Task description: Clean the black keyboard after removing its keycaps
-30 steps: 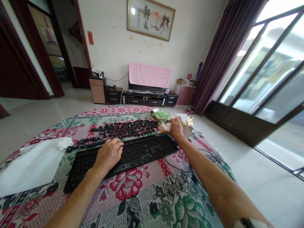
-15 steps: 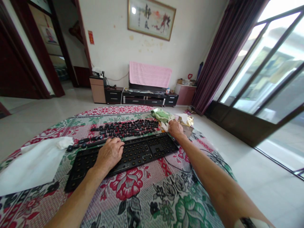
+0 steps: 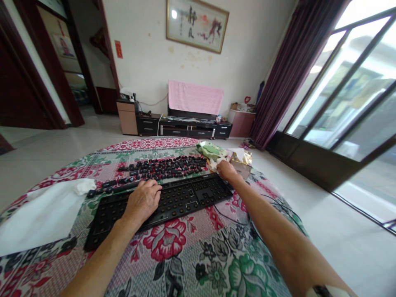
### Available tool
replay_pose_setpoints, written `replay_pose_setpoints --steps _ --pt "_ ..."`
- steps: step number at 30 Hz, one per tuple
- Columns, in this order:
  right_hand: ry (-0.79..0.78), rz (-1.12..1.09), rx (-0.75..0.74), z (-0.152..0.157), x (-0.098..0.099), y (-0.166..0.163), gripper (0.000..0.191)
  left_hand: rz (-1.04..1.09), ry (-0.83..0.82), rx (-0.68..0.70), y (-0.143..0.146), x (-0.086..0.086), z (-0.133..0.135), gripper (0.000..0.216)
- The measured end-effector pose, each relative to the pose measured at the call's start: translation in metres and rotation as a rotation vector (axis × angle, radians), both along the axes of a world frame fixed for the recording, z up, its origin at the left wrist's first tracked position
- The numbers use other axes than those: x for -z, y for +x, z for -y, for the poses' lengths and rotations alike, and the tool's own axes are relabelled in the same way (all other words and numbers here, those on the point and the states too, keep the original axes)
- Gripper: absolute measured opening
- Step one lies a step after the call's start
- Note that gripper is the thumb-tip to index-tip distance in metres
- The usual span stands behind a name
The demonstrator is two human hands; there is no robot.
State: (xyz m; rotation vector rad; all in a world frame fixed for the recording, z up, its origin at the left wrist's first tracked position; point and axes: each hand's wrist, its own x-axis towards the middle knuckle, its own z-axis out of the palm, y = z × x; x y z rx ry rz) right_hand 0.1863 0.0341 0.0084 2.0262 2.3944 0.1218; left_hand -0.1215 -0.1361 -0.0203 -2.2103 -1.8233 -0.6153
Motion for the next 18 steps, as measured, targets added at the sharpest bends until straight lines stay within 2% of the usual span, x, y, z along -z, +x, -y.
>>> replay_pose_setpoints --steps 10,18 --pt "0.082 -0.026 0.049 0.018 0.003 -0.001 0.039 0.000 0.019 0.002 0.001 0.000 0.001 0.030" --pt "0.081 -0.012 -0.069 0.018 -0.003 0.004 0.031 0.000 0.018 -0.004 0.001 -0.001 0.002 0.030"
